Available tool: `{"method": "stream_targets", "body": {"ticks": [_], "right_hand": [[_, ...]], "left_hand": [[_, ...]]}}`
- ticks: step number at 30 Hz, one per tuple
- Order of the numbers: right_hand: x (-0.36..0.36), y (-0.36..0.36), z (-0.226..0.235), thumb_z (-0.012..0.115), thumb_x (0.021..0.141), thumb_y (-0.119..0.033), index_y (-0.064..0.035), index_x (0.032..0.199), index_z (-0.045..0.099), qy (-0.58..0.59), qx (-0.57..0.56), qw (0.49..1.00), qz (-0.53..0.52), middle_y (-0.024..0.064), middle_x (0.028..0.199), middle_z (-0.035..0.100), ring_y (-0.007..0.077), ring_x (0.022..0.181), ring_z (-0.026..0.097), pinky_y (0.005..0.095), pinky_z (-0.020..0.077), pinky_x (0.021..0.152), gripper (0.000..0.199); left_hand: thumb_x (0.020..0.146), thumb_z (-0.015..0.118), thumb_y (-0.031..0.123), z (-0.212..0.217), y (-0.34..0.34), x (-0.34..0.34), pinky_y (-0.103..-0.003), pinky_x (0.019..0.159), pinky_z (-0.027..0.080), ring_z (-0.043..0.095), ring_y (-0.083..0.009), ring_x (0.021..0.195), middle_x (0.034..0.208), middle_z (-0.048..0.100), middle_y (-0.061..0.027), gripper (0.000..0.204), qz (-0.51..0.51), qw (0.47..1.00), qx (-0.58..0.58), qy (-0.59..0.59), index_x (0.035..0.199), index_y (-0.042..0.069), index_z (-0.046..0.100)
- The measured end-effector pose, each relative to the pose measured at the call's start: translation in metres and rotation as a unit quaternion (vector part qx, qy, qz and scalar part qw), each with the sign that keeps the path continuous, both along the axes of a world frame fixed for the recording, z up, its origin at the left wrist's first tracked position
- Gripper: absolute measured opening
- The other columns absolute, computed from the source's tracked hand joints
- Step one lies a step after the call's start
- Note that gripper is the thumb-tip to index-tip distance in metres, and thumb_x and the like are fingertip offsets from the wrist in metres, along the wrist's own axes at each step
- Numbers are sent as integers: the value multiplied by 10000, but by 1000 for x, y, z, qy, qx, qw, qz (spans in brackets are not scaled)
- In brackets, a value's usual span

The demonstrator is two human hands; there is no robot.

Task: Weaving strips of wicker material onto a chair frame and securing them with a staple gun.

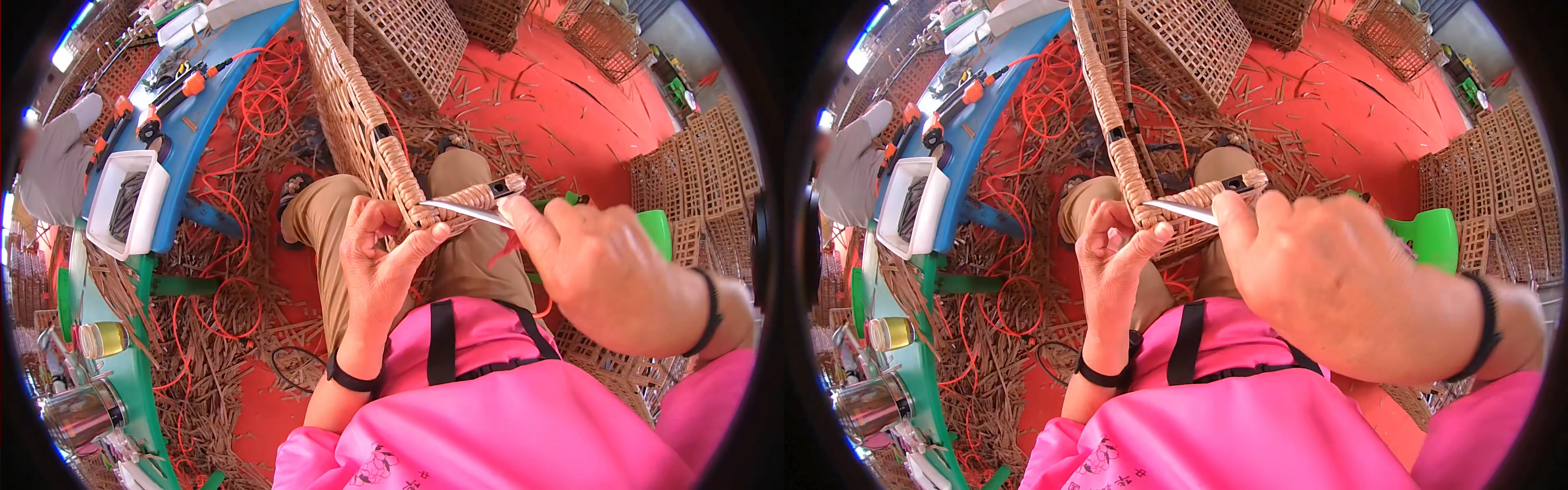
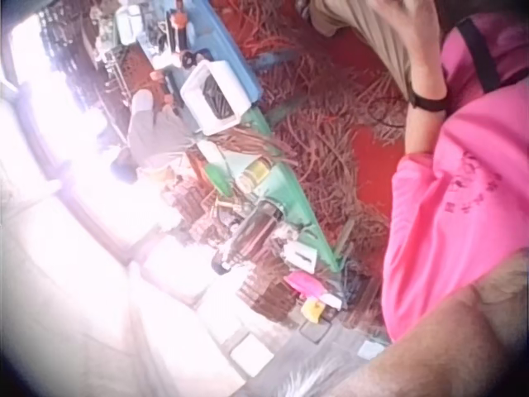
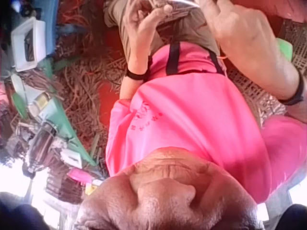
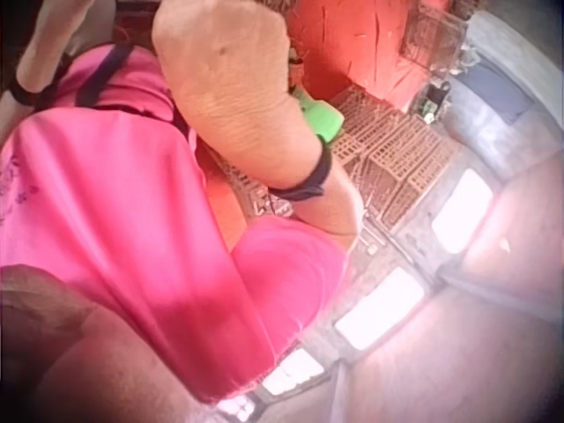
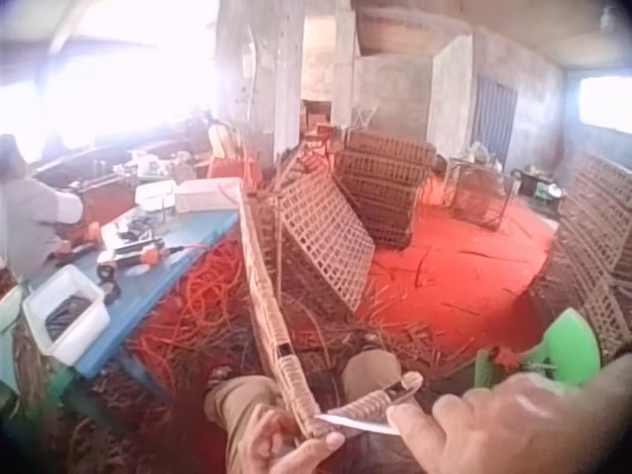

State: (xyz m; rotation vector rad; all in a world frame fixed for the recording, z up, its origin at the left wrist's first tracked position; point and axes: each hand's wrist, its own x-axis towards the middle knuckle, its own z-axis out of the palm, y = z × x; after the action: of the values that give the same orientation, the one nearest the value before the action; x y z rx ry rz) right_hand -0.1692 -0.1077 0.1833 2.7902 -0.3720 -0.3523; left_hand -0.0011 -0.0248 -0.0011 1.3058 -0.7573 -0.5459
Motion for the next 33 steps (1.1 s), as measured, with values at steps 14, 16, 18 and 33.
{"method": "stream_targets", "body": {"ticks": [14,16,18,33], "right_hand": [[-23,14,-92,675,877,-58,61,1364,603,-258,-9,965,-45,53,747,491,177,634,596,313,495,482,506],[-33,9,-76,658,906,-48,61,1352,608,-272,130,951,-72,114,830,580,217,685,645,342,532,558,462],[-44,2,-63,636,939,-42,54,1343,612,-321,236,913,-88,165,931,650,235,725,674,355,554,631,416],[-320,-99,-261,639,957,-112,-60,1280,661,-570,378,218,-696,24,802,621,69,577,513,235,326,450,328]], "left_hand": [[789,894,213,0,-6,4,-297,673,377,447,-141,750,811,442,-15,356,20,997,27,-70,794,23,593],[793,888,205,1,-7,0,-292,684,381,456,-139,762,816,450,-14,339,12,1000,6,-26,807,15,608],[802,874,187,2,-8,-6,-286,699,388,467,-137,777,826,464,-13,307,21,1000,-4,-14,825,6,627],[1010,627,188,-51,-5,3,-395,1144,355,518,-223,1295,1414,562,-134,425,157,985,-65,27,1331,-88,596]]}}
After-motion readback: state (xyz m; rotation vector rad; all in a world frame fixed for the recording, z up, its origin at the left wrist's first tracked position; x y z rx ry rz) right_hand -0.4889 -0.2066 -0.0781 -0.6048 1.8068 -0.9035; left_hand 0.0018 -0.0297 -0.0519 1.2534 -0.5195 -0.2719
